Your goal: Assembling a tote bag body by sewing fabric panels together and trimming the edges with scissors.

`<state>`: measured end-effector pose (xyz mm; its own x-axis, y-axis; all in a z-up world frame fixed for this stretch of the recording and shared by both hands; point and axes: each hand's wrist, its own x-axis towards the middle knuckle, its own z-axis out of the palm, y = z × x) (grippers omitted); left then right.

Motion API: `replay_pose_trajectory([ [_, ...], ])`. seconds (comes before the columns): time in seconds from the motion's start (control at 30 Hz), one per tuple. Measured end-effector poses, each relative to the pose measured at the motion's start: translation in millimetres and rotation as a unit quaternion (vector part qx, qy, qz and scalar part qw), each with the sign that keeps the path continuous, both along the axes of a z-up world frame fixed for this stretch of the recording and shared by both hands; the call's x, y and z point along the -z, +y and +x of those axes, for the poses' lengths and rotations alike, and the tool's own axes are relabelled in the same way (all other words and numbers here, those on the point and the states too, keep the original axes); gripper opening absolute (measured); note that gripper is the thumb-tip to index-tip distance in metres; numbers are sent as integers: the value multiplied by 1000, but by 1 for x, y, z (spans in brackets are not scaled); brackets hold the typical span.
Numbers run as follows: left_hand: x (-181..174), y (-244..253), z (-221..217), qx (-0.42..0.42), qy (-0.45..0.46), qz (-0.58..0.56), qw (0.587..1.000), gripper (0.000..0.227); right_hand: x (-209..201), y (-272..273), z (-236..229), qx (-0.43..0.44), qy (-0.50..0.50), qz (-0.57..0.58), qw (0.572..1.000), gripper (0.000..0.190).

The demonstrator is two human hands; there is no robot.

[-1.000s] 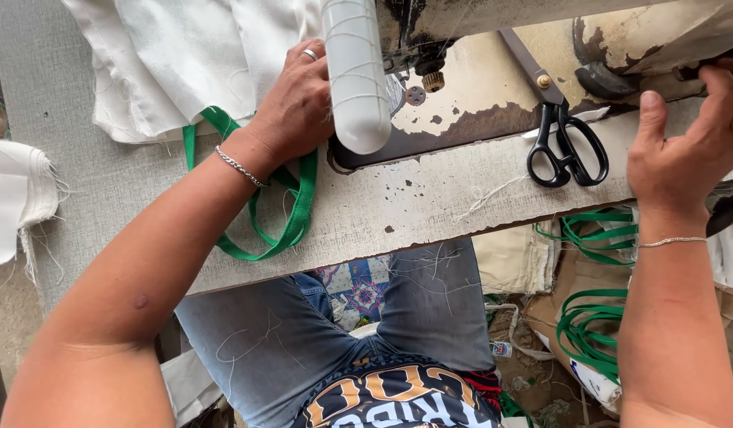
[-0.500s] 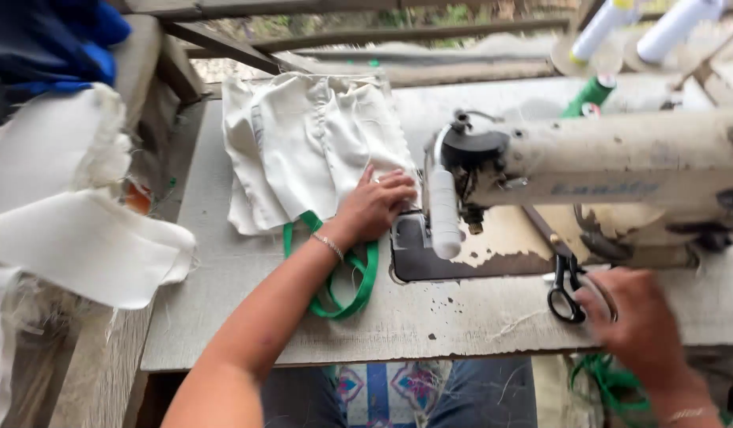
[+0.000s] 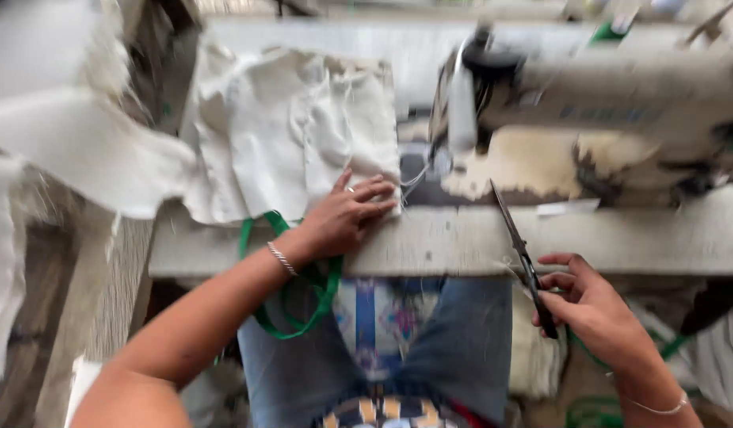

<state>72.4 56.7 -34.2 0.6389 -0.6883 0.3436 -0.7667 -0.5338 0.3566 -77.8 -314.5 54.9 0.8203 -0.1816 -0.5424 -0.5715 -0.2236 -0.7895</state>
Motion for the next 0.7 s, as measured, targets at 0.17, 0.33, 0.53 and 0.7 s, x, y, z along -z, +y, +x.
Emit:
replay_pose_trajectory([
  [0.17, -25, 21, -66, -40, 42, 30, 998, 58, 43, 33, -72, -64, -44, 270, 960, 77],
  [0.33, -37, 30, -89, -117, -34, 29, 992, 46, 37, 98, -40, -63, -51, 297, 951, 72],
  [0.53, -47, 68, -130, -230, -55, -9, 972, 40, 31, 114, -23, -18, -137, 254, 957, 41],
  [0.7, -16, 89, -153, -291, 4, -26, 956, 43, 43, 107, -31, -30, -107, 228, 967, 53],
])
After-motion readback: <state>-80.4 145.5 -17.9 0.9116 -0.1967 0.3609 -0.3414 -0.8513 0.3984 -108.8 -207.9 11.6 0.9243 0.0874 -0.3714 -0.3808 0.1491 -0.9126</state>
